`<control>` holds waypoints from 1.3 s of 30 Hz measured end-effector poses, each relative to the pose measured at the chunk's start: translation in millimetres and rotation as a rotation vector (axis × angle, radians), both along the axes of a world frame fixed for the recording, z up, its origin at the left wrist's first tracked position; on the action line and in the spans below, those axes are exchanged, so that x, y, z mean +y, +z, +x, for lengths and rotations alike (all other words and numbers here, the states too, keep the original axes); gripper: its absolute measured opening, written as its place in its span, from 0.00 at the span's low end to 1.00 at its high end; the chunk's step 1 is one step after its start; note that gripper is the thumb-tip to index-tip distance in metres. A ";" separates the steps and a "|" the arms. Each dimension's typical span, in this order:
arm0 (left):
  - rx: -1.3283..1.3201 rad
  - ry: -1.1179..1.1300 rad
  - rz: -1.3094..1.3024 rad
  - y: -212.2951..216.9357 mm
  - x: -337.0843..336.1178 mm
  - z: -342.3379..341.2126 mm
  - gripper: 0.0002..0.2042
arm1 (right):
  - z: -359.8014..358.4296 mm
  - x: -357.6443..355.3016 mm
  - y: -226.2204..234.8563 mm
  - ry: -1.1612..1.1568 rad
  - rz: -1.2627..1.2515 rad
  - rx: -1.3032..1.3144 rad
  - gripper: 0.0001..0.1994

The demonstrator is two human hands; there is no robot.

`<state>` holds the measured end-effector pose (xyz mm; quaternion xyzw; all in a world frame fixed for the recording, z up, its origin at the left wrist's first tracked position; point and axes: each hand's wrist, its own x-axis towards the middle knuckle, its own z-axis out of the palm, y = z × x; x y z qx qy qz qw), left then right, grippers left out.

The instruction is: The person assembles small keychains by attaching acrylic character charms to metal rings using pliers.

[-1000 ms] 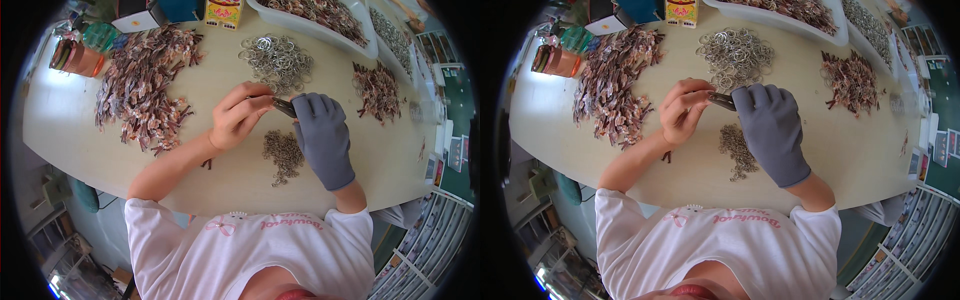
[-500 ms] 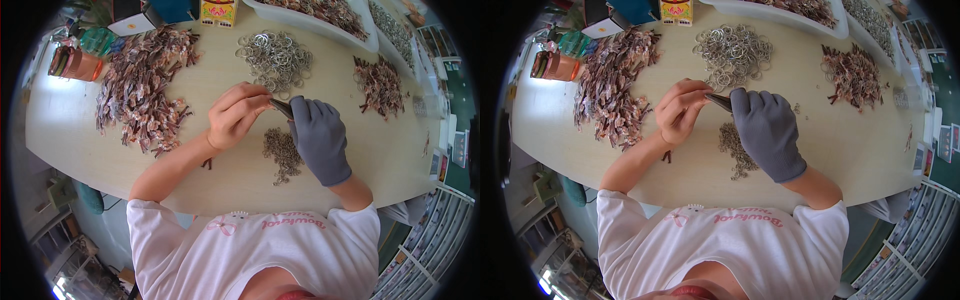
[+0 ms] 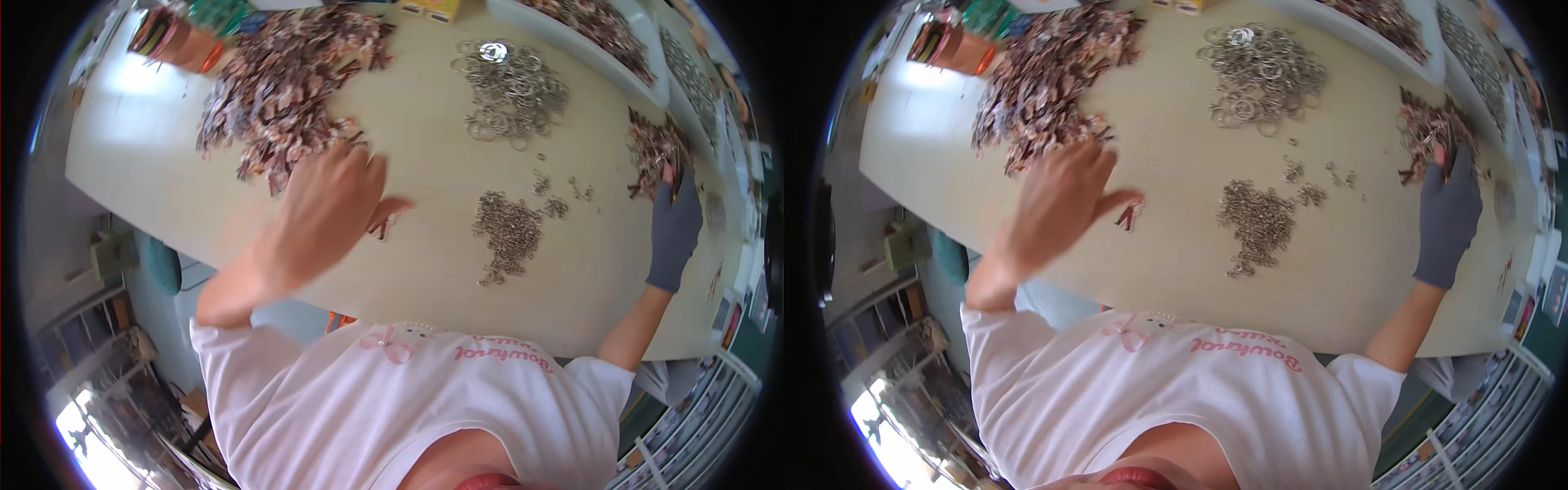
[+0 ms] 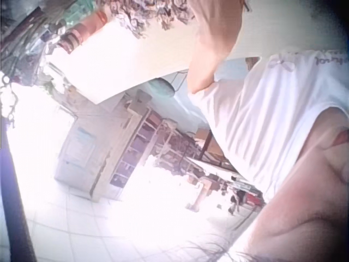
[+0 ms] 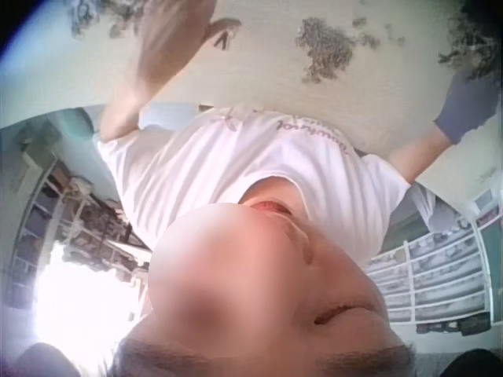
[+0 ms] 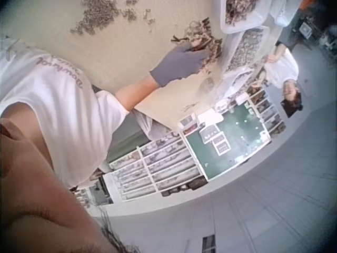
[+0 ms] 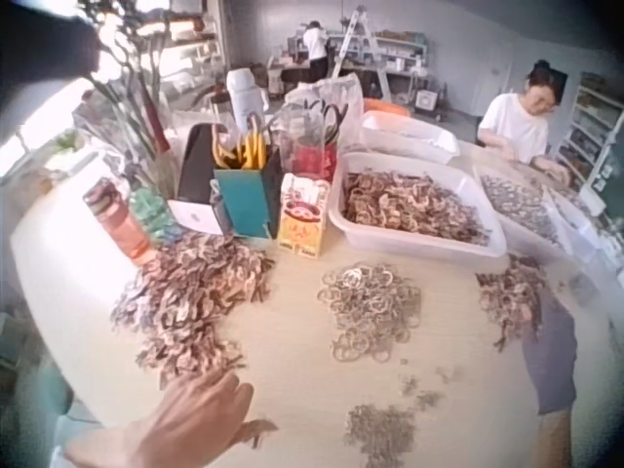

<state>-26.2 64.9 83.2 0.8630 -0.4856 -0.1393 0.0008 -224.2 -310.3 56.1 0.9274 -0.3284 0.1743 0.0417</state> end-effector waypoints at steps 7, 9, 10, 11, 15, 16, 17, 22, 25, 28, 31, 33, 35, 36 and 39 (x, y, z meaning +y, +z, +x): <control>-0.289 0.120 -0.048 -51.3 24.5 -67.6 0.10 | -17.2 -7.6 -28.9 0.210 0.548 -0.176 0.05; -0.337 0.121 -0.083 -55.5 18.6 -68.7 0.08 | -19.9 16.3 -21.3 0.171 0.676 -0.143 0.05; -0.341 0.090 -0.063 -53.9 16.9 -67.9 0.07 | -22.3 22.5 -22.2 0.165 0.666 -0.145 0.05; -0.347 0.062 -0.043 -53.1 15.4 -67.7 0.05 | -25.0 26.3 -25.1 0.205 0.684 -0.137 0.06; -0.471 0.054 -0.034 -58.1 9.9 -70.4 0.05 | -18.8 15.3 -39.1 0.345 0.374 -0.133 0.09; -0.421 0.059 -0.031 -56.4 7.9 -69.7 0.05 | -15.7 11.5 -38.6 0.343 0.371 -0.138 0.09; -0.371 0.065 -0.027 -55.1 6.4 -69.2 0.05 | -9.8 5.2 -38.5 0.331 0.344 -0.119 0.10; -0.168 0.122 -0.058 -45.0 10.8 -73.2 0.10 | 10.5 -11.0 -54.2 0.369 0.218 -0.021 0.11; -0.108 0.127 -0.137 -44.7 14.2 -76.1 0.14 | 12.7 -6.4 -58.5 0.338 0.209 -0.022 0.11; -0.091 0.132 -0.181 -49.8 16.6 -75.1 0.15 | 10.1 -1.0 -56.5 0.325 0.178 -0.011 0.11; -0.128 0.120 -0.189 -52.4 14.2 -78.9 0.15 | 12.5 16.1 -57.5 0.347 0.050 -0.151 0.11; -0.155 0.080 -0.182 -52.9 12.3 -75.7 0.16 | 14.8 23.6 -56.3 0.377 0.116 -0.114 0.12; -0.030 0.163 -0.190 -47.8 15.4 -76.9 0.14 | 17.0 27.4 -56.8 0.370 0.133 -0.111 0.12; -0.044 0.130 -0.193 -44.2 12.6 -74.7 0.14 | 15.1 26.5 -56.2 0.409 0.144 -0.135 0.12; 0.073 0.091 -0.125 -36.3 8.8 -66.3 0.12 | 7.7 21.5 -57.3 0.418 0.109 -0.220 0.12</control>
